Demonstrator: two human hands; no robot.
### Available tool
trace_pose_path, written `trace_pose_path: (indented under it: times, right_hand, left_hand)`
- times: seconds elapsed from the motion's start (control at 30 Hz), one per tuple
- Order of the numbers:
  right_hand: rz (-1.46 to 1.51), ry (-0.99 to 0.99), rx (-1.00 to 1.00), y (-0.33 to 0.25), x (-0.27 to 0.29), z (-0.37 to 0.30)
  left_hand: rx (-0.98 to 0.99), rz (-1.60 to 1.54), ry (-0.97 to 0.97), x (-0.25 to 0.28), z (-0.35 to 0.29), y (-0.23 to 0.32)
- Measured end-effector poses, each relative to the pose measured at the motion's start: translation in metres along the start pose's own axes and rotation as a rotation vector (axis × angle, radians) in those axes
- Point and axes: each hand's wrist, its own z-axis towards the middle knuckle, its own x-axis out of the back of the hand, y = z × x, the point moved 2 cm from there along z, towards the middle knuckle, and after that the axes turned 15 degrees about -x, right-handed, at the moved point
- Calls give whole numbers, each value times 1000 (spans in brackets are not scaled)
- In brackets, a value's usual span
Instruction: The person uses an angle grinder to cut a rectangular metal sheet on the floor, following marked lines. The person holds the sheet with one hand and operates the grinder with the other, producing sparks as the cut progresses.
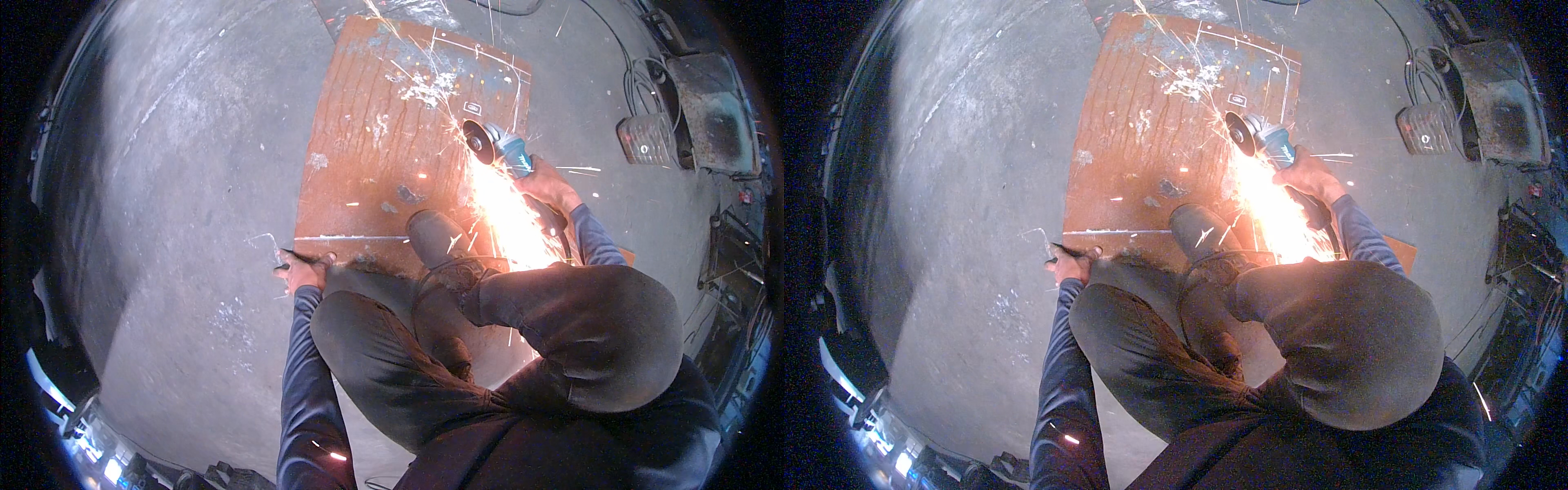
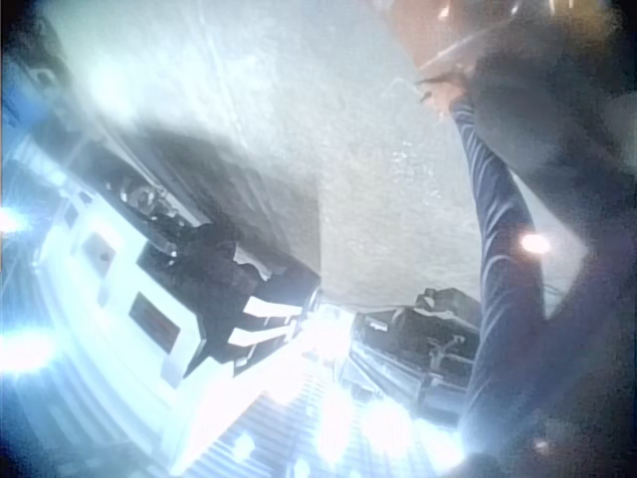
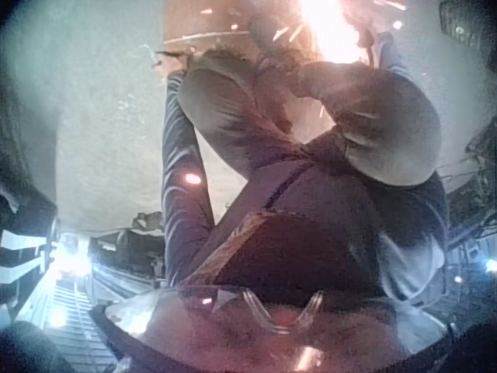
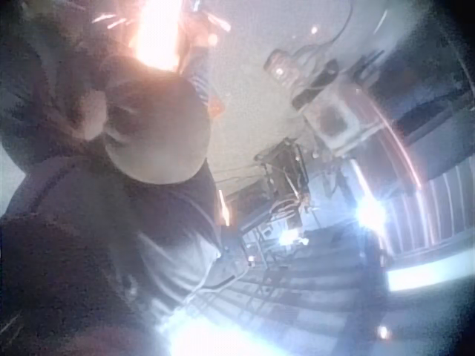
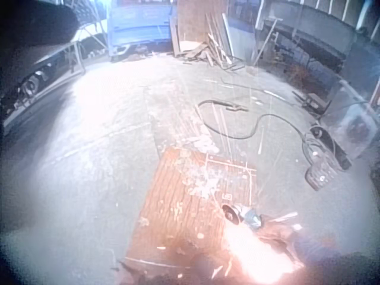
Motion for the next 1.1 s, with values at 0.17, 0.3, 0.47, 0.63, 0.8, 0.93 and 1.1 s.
trace_pose_path:
  times: [0.17,0.3,0.47,0.63,0.8,0.93,1.1]
  right_hand:
    - [67,-89,-33,-21,2,-17]
    - [-48,-1,21,10,8,-12]
    - [-20,-83,-41,-6,-3,-11]
    - [-31,-66,-134,-10,2,-25]
    - [-16,-120,-137,-12,-7,-22]
    - [25,-108,-130,-2,4,-26]
    - [66,-87,-74,0,-9,-13]
  left_hand:
    - [35,-7,18,4,-6,-7]
    - [-5,-32,1,4,-5,13]
    - [23,-47,21,7,-6,-1]
    - [31,-10,29,5,-7,1]
    - [62,6,25,7,-5,-7]
    - [34,-12,4,6,-5,6]
    - [45,-7,10,8,-6,0]
